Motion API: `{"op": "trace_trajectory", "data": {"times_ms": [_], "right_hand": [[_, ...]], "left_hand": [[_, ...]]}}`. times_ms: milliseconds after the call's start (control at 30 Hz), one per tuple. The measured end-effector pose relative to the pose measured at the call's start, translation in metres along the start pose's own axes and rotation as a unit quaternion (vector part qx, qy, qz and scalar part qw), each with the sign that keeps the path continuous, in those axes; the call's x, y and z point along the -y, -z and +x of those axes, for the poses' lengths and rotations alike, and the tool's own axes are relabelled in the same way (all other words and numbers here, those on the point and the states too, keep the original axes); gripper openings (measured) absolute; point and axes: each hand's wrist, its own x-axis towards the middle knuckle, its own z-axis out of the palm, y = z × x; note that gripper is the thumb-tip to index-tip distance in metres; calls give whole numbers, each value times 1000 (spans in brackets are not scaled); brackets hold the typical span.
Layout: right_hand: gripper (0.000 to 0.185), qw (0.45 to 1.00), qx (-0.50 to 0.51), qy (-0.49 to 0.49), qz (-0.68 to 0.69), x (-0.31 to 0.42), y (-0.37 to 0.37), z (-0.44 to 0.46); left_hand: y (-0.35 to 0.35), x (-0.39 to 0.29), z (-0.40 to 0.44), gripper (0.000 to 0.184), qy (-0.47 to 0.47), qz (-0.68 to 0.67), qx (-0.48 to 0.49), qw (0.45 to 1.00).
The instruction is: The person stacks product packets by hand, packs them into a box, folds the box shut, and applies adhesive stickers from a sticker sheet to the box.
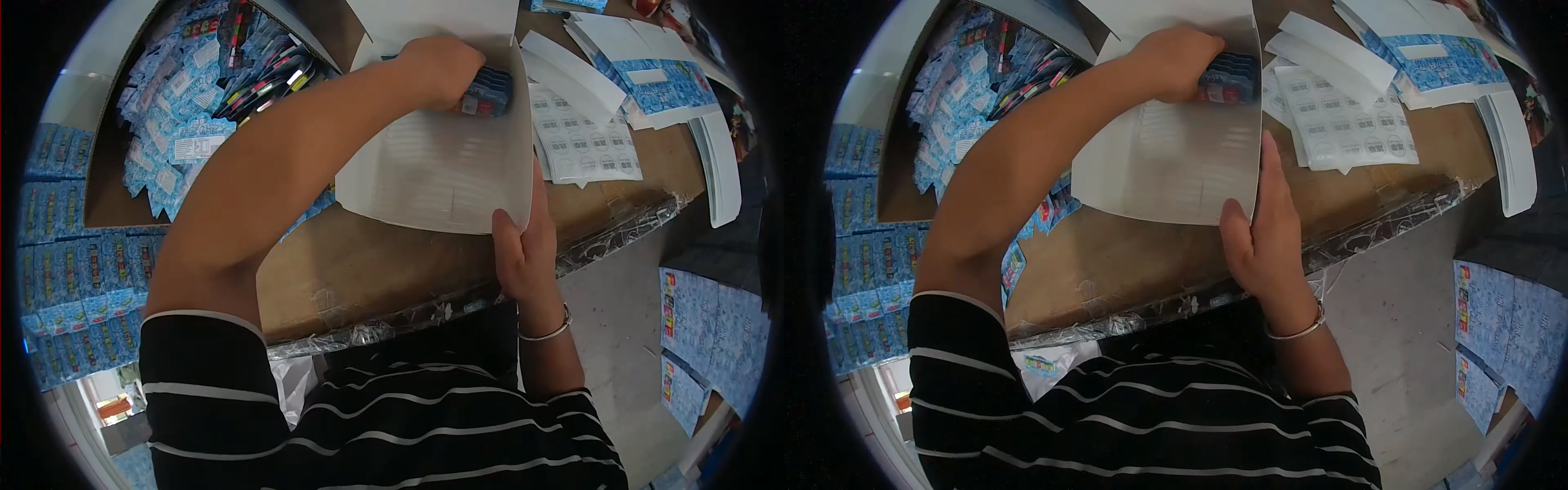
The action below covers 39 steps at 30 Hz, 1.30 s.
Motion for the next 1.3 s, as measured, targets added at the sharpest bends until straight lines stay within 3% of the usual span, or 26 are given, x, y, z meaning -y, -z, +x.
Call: {"op": "trace_trajectory", "data": {"times_ms": [500, 600, 767, 1067, 1200, 1300], "right_hand": [[64, 998, 23, -32, 45, -3, 1, 1], [65, 999, 5, -29, 41, -4, 0, 1], [64, 997, 1, -37, 64, -4, 0, 1], [66, 998, 9, -36, 53, -4, 0, 1], [67, 999, 8, -30, 43, -4, -2, 2], [67, 999, 10, -32, 42, -2, -2, 0]], "left_hand": [[-9, 7, 9, 53, 23, -6, 48, 999], [-3, 7, 8, 50, -7, -6, 55, 998], [-5, 10, 8, 44, 17, -28, -10, 999], [-15, 18, 22, 50, -22, 0, 64, 998], [-11, 16, 16, 53, -14, -7, 54, 998], [-18, 17, 16, 53, -57, -16, 23, 998]]}}
